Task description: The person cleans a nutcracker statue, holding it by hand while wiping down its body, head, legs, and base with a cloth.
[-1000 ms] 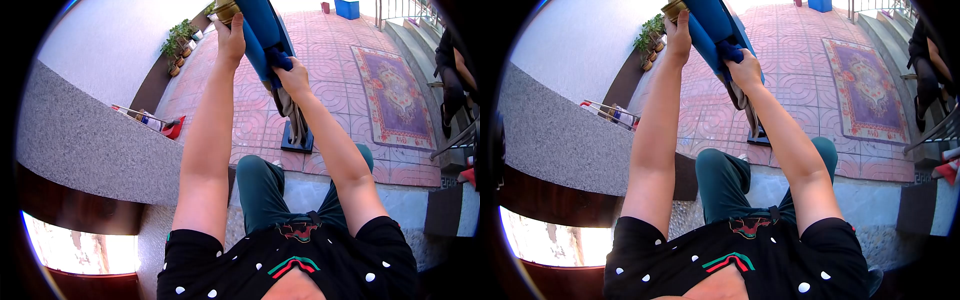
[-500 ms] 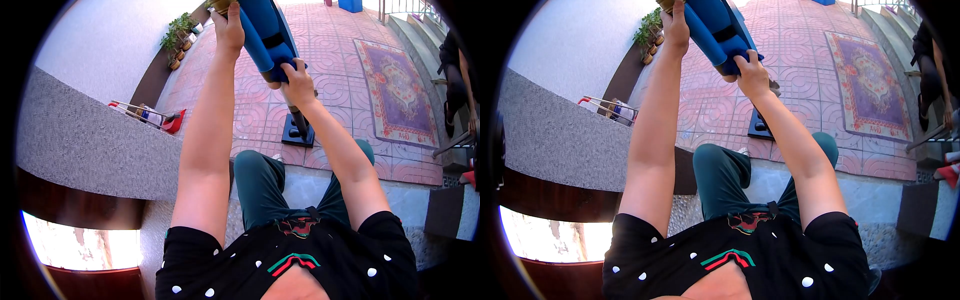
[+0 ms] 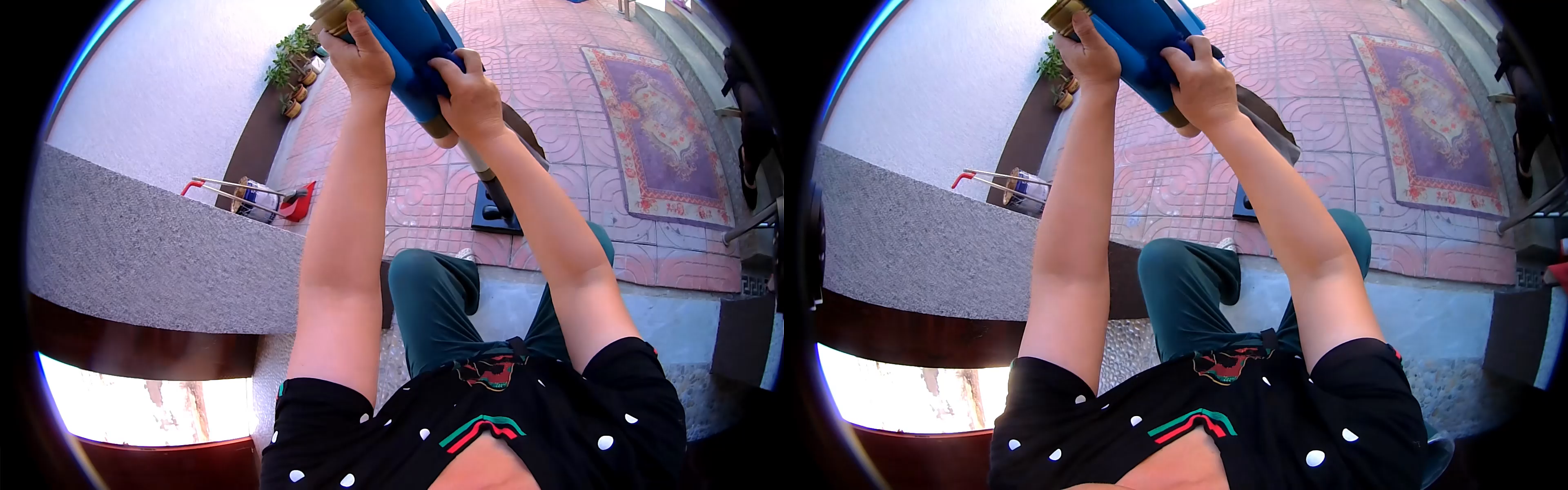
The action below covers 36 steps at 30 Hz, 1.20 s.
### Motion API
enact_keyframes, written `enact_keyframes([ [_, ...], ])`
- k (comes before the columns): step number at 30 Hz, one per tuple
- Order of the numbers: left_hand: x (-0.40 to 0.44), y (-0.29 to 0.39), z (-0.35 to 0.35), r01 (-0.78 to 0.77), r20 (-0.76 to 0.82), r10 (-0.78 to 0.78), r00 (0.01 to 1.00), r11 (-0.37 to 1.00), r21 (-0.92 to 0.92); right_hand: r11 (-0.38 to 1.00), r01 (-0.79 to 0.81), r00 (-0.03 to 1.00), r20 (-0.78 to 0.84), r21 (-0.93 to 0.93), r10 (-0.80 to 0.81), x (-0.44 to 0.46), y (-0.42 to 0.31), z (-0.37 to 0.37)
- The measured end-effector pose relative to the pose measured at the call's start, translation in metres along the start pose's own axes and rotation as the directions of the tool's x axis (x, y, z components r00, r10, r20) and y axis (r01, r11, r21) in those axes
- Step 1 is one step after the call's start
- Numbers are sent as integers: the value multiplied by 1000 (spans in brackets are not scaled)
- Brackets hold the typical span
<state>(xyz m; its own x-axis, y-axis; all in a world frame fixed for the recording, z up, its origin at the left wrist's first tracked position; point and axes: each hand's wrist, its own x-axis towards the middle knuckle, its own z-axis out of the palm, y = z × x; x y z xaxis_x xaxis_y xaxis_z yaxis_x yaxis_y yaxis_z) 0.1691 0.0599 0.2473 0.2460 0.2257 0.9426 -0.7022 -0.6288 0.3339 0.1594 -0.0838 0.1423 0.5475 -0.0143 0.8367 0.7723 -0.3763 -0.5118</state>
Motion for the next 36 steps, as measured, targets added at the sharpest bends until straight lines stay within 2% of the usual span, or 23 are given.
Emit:
enact_keyframes([
  [2,1,-1,-7,1,66,-13,998,984,176,993,23,997,80,-114,-14,-19,15,11],
  [3,2,-3,-7,1,71,-14,997,984,178,994,18,997,79,-112,-9,-27,23,11],
  [5,4,-9,-5,15,40,-18,999,996,90,934,-321,924,163,-159,346,-41,47,4],
  [6,1,-13,-9,16,46,-20,999,996,92,932,-327,922,163,-157,351,-49,58,-2],
  [8,0,-23,-9,55,49,-74,996,950,309,932,-361,922,151,8,356,-55,77,-11],
  [9,0,-20,-3,52,57,-73,996,951,303,931,-366,921,144,7,361,-51,76,-13],
  [11,-6,-12,3,29,34,-42,999,946,324,958,-212,977,26,195,211,-39,58,-19],
  [12,-5,-16,-1,58,45,-74,996,954,294,937,-253,967,69,240,243,-30,47,-22],
  [13,-7,-7,0,57,49,-75,996,952,300,935,-257,966,70,245,248,-24,40,-18],
  [15,-15,15,1,167,18,-186,982,915,367,979,-197,980,-17,42,198,-11,33,-5],
  [16,-15,20,1,159,25,-181,983,915,371,982,-180,982,-62,-51,177,-8,33,4],
  [18,-15,25,-2,272,75,-294,953,938,214,973,-230,970,-79,-3,229,-8,36,15],
  [20,-13,25,-5,272,98,-297,950,939,211,960,-276,957,-87,41,278,-7,41,25],
  [22,-14,26,-3,281,122,-309,943,938,203,833,-430,894,33,347,447,-7,48,27],
  [23,-14,26,-1,300,118,-322,939,938,174,830,-437,890,33,347,455,-8,50,29],
  [25,-14,28,2,315,118,-332,936,938,143,642,-576,786,127,506,605,-1,47,23],
  [29,-14,26,5,311,91,-330,940,933,181,759,-528,840,107,381,531,-3,46,27],
  [31,-15,24,3,299,93,-318,944,939,173,869,-475,878,21,139,477,-5,23,21],
  [34,-15,15,4,297,112,-308,945,949,103,819,-544,839,92,184,536,0,26,21],
  [35,-14,8,7,242,36,-245,969,967,80,788,-569,821,118,235,558,3,30,20],
  [36,-12,9,10,183,-40,-181,983,981,60,790,-560,824,73,249,561,4,36,22],
])
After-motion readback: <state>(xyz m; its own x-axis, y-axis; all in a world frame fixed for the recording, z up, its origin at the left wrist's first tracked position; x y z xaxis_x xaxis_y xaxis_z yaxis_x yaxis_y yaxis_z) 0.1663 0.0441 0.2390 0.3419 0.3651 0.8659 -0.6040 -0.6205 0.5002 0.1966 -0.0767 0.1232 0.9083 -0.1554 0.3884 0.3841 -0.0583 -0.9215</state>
